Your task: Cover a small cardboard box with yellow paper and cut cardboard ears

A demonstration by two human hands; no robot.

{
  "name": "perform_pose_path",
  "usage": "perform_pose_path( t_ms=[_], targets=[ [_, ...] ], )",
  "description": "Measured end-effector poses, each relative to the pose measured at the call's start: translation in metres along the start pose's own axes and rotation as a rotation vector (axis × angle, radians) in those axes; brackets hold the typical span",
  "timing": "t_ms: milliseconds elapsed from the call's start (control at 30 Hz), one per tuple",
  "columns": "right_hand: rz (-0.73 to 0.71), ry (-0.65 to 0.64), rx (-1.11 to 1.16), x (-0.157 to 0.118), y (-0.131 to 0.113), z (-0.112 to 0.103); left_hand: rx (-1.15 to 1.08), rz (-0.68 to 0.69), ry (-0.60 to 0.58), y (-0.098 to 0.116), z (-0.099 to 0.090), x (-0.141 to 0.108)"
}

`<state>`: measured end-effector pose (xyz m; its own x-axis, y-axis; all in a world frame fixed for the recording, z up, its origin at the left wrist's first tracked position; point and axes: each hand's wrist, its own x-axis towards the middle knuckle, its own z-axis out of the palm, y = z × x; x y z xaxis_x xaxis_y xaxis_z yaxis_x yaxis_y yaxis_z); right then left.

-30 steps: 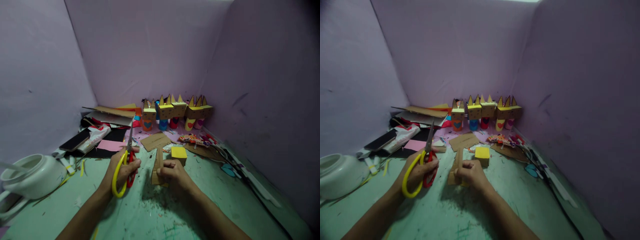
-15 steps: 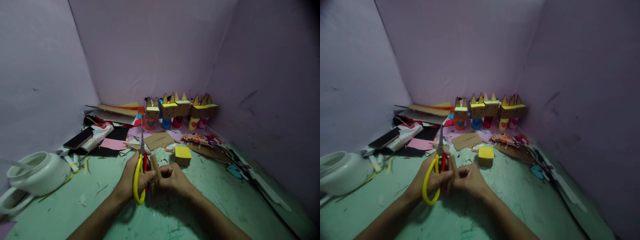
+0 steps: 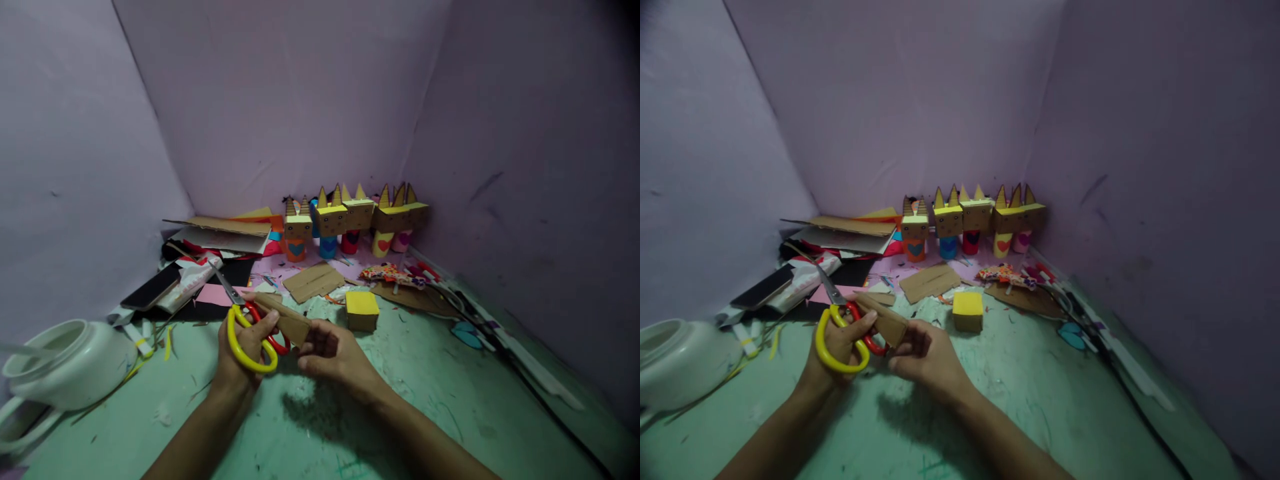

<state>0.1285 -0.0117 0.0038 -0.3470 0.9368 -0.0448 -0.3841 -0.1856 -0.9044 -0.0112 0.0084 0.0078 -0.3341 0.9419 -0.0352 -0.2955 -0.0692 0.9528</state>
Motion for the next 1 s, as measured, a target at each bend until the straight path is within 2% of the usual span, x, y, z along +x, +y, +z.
perform_pose_path(
  t_ms=[167, 333, 533, 1000],
  targets=[
    [-0.084, 0.183, -0.041, 0.004, 0.011, 0.003, 0.176, 0.001, 0.027, 0.001, 0.004, -0.012],
    [-0.109, 0.337, -0.209, 0.005, 0.011, 0.002, 0.171, 0.027, 0.011, -0.001, 0.008, -0.02],
    [-0.118, 0.337, -0.249, 0.002, 0.005, 0.0, 0.147, 0.031, -0.022, 0.002, 0.01, -0.021],
    [-0.119, 0.315, -0.175, 0.003, 0.006, -0.004, 0.08, -0.006, -0.048, -0.002, 0.009, -0.019]
  ],
)
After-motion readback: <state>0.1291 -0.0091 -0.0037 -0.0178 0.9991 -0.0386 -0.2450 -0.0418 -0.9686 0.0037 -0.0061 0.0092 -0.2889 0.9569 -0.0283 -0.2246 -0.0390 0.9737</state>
